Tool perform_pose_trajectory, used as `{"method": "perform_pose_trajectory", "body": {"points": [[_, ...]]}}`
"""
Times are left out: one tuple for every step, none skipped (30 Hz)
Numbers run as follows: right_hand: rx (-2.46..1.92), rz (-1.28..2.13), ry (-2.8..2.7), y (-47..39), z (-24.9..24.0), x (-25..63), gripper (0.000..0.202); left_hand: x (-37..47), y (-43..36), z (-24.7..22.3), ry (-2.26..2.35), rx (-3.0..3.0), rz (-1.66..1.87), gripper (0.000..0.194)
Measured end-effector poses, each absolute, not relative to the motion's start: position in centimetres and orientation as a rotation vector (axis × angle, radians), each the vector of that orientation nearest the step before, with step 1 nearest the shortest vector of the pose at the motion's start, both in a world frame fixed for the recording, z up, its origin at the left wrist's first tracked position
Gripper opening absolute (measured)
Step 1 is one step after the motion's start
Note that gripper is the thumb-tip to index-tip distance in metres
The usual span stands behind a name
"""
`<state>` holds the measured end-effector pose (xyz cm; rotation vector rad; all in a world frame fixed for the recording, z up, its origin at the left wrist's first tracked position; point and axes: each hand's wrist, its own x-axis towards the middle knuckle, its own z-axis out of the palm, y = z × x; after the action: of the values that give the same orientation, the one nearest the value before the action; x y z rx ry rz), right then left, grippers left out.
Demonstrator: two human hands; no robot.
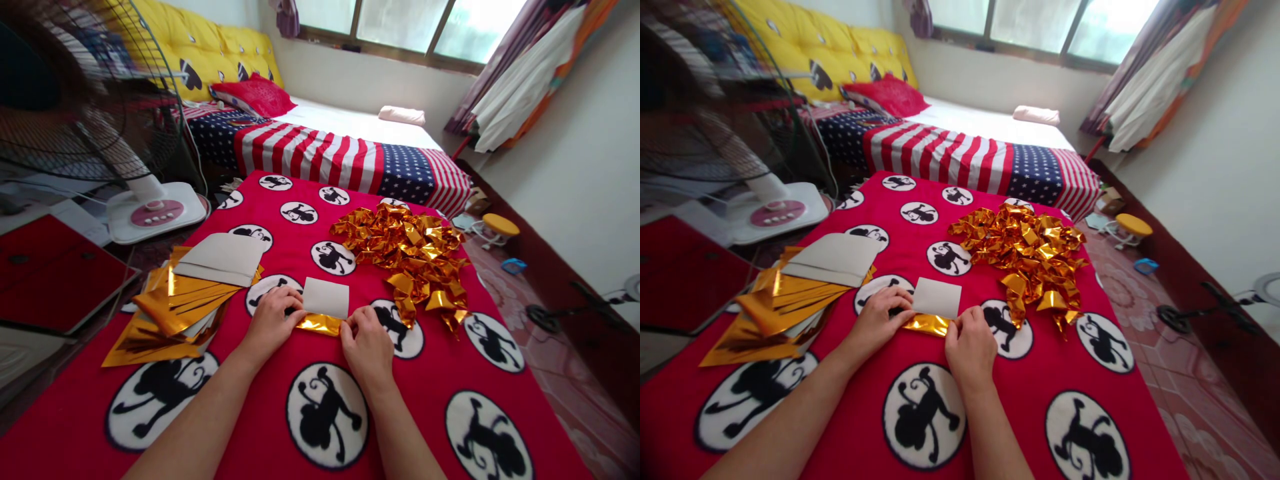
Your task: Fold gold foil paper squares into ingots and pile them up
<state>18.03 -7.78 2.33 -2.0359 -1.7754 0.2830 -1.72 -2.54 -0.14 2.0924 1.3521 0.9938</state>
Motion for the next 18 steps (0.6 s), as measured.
{"method": "perform_pose_trajectory", "body": {"points": [[-2.032, 0.273, -1.777, -7.79, 2.27, 18.02, 0.016, -1.71, -2.52, -0.15, 1.353, 2.096, 0.996, 0.011], [-2.029, 0.264, -1.779, -7.79, 2.22, 18.01, 0.016, -1.71, -2.5, -0.17, 1.354, 2.1, 1.001, 0.01], [-2.028, 0.254, -1.781, -7.8, 2.18, 18.0, 0.016, -1.71, -2.49, -0.2, 1.357, 2.104, 1.003, 0.01], [-2.029, 0.245, -1.784, -7.79, 2.14, 17.98, 0.016, -1.7, -2.48, -0.23, 1.361, 2.109, 1.003, 0.01], [-2.033, 0.236, -1.788, -7.78, 2.11, 17.96, 0.016, -1.7, -2.48, -0.25, 1.368, 2.112, 1.0, 0.01], [-2.038, 0.227, -1.792, -7.76, 2.09, 17.93, 0.016, -1.69, -2.49, -0.27, 1.377, 2.114, 0.996, 0.01], [-2.045, 0.221, -1.796, -7.74, 2.08, 17.91, 0.016, -1.68, -2.49, -0.29, 1.385, 2.116, 0.991, 0.009], [-2.053, 0.216, -1.8, -7.71, 2.07, 17.88, 0.016, -1.67, -2.5, -0.3, 1.39, 2.117, 0.986, 0.009], [-2.061, 0.213, -1.801, -7.69, 2.07, 17.86, 0.016, -1.66, -2.51, -0.3, 1.392, 2.117, 0.984, 0.009], [-2.067, 0.214, -1.801, -7.67, 2.09, 17.84, 0.016, -1.65, -2.52, -0.31, 1.392, 2.118, 0.985, 0.009], [-2.071, 0.217, -1.798, -7.65, 2.11, 17.83, 0.016, -1.63, -2.52, -0.31, 1.391, 2.119, 0.986, 0.009], [-2.073, 0.222, -1.792, -7.65, 2.14, 17.82, 0.016, -1.61, -2.53, -0.32, 1.391, 2.12, 0.99, 0.009], [-2.072, 0.229, -1.783, -7.65, 2.18, 17.81, 0.016, -1.6, -2.53, -0.33, 1.393, 2.121, 0.993, 0.009], [-2.07, 0.238, -1.772, -7.66, 2.22, 17.81, 0.016, -1.58, -2.54, -0.34, 1.397, 2.122, 0.995, 0.009], [-2.069, 0.25, -1.759, -7.68, 2.26, 17.82, 0.017, -1.57, -2.54, -0.35, 1.4, 2.123, 0.996, 0.008], [-2.067, 0.263, -1.746, -7.69, 2.29, 17.83, 0.017, -1.57, -2.55, -0.36, 1.401, 2.123, 0.997, 0.008], [-2.064, 0.273, -1.733, -7.7, 2.31, 17.85, 0.017, -1.57, -2.55, -0.36, 1.401, 2.122, 0.998, 0.008], [-2.059, 0.281, -1.725, -7.71, 2.3, 17.87, 0.018, -1.59, -2.56, -0.35, 1.401, 2.12, 1.002, 0.008]]}}
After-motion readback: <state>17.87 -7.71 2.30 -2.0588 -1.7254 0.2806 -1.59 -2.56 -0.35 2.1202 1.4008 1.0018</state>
